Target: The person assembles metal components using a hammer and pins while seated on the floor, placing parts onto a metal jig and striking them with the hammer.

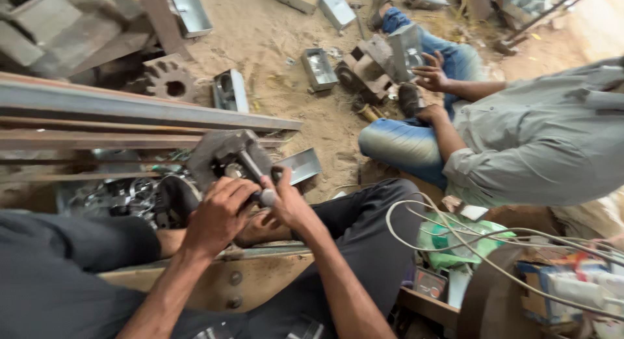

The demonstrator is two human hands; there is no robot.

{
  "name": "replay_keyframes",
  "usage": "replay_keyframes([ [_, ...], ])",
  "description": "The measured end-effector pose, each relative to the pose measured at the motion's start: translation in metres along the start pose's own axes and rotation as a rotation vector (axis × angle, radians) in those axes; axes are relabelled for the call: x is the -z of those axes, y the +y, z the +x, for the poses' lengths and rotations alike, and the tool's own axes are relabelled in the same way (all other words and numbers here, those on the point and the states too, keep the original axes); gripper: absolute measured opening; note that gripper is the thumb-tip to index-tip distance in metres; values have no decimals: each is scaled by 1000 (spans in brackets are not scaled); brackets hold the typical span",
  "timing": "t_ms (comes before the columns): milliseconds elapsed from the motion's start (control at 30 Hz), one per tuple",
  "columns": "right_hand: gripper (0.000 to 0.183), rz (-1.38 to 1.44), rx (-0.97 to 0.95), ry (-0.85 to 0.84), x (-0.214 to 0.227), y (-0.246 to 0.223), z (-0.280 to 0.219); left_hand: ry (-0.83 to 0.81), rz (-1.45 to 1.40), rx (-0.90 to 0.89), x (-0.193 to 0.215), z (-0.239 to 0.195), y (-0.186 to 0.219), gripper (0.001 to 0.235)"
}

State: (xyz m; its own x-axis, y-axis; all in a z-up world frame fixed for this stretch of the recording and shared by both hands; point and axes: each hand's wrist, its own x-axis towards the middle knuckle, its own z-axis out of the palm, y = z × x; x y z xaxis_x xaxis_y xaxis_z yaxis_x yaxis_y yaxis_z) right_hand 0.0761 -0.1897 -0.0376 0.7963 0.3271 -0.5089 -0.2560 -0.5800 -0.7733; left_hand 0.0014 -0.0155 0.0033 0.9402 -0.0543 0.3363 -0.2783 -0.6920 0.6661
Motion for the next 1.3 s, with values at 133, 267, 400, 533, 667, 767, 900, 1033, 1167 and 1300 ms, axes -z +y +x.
replay_keyframes([
  [133, 59, 51, -9, -19, 1, -12, -5, 70, -141, 200, 2, -4, -9, 26],
  [267, 55, -27, -93, -88, 6, -23, -14, 207, -304, 359, 11, -3, -25, 27],
  [400, 56, -47, -57, -80, 6, -28, -17, 291, -466, 298, 21, -5, -32, 23],
  [533, 56, -47, -70, -87, 4, -30, -17, 274, -412, 312, 26, -2, -27, 27],
  [667, 55, -62, -58, -83, 4, -32, -17, 248, -372, 289, 27, -2, -21, 32],
  [767, 56, -56, -52, -81, 6, -32, -18, 212, -353, 294, 23, -1, -20, 31],
  [900, 56, -91, -26, -83, 6, -32, -19, 194, -352, 285, 18, -2, -23, 32],
  [1033, 55, -87, -28, -89, 6, -32, -17, 164, -344, 312, 17, -4, -23, 32],
  [1167, 54, -79, -28, -85, 6, -30, -17, 175, -324, 271, 18, -3, -22, 32],
  [1300, 53, -71, -24, -84, 6, -30, -16, 167, -331, 274, 20, -3, -20, 33],
])
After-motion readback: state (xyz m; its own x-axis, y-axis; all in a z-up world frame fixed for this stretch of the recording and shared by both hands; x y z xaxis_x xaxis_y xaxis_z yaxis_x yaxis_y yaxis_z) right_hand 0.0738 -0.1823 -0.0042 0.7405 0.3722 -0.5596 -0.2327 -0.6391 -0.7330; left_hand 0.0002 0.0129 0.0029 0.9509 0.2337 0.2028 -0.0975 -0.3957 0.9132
